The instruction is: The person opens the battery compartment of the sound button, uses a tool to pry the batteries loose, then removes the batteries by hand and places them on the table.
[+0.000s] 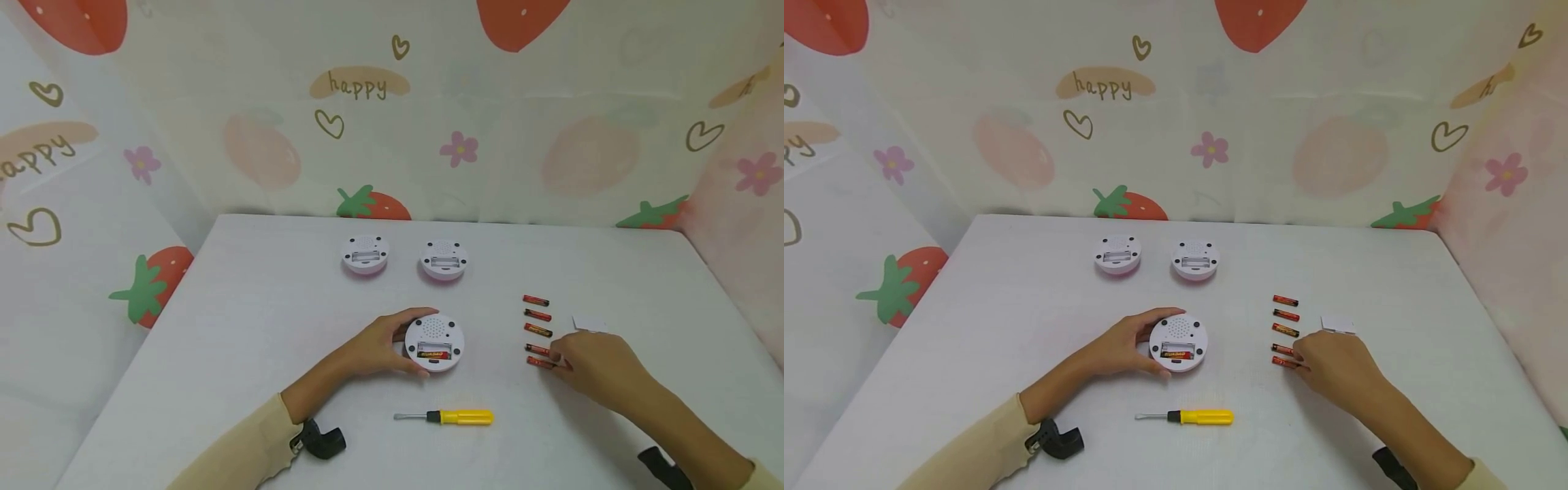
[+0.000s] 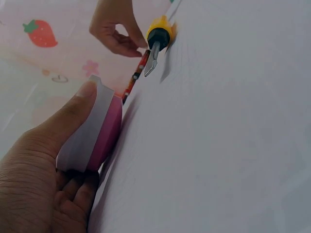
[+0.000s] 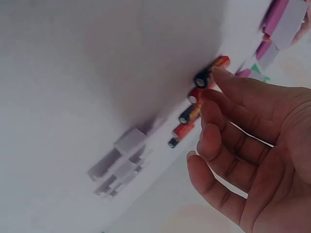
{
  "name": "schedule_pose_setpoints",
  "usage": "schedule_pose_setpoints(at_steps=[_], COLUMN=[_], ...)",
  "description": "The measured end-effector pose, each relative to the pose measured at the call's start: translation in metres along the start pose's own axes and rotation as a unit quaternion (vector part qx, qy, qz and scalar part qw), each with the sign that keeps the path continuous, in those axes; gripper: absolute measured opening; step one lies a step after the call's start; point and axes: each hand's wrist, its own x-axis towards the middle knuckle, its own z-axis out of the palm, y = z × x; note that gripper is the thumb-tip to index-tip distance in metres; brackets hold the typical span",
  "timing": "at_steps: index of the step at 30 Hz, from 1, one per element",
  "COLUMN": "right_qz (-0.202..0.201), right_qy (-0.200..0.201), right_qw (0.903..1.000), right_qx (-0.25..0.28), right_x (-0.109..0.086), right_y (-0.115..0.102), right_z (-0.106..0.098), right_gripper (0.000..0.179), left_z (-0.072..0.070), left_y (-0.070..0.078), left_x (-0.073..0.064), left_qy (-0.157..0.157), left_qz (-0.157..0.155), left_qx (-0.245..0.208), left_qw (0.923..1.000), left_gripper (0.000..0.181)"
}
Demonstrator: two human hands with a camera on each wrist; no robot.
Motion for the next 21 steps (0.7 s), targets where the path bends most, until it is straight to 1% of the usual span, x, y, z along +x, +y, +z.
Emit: schedule_pose_setpoints(at_steps=[2, 4, 7, 10, 17, 21], right_qz=[0.007, 0.007, -0.008, -0.031, -0.056, -0.071], right_qy=[-0.004, 0.007, 0.031, 0.058, 0.058, 0.081], right_qw=[1.0, 0.9999, 0.9995, 0.9978, 0.9964, 0.9933], right_qx=[0.0, -0.002, -0.005, -0.006, 0.024, 0.043], right_x=[-0.001, -0.001, 0.002, 0.007, 0.024, 0.031], right_y=[-0.003, -0.007, -0.015, -0.024, -0.052, -0.066], right_z=[-0.004, -0.009, -0.016, -0.022, -0.029, -0.026], right_gripper=[0.011, 0.013, 0.016, 0.017, 0.017, 0.02], left_z=[0.0, 0.0, 0.0, -0.001, 0.0, 0.001], left_y=[0.0, 0.0, 0.001, 0.0, -0.001, 0.0], left_x=[0.0, 0.0, 0.0, 0.0, -0.001, 0.0], left_qy=[0.0, 0.001, 0.002, 0.002, 0.002, 0.002], left_qz=[-0.003, -0.006, -0.008, -0.008, -0.011, -0.007], left_qx=[0.002, 0.004, 0.006, 0.006, 0.005, 0.005], left_qw=[1.0, 1.0, 0.9999, 0.9999, 0.9999, 1.0], left_gripper=[0.095, 0.096, 0.096, 0.096, 0.096, 0.095])
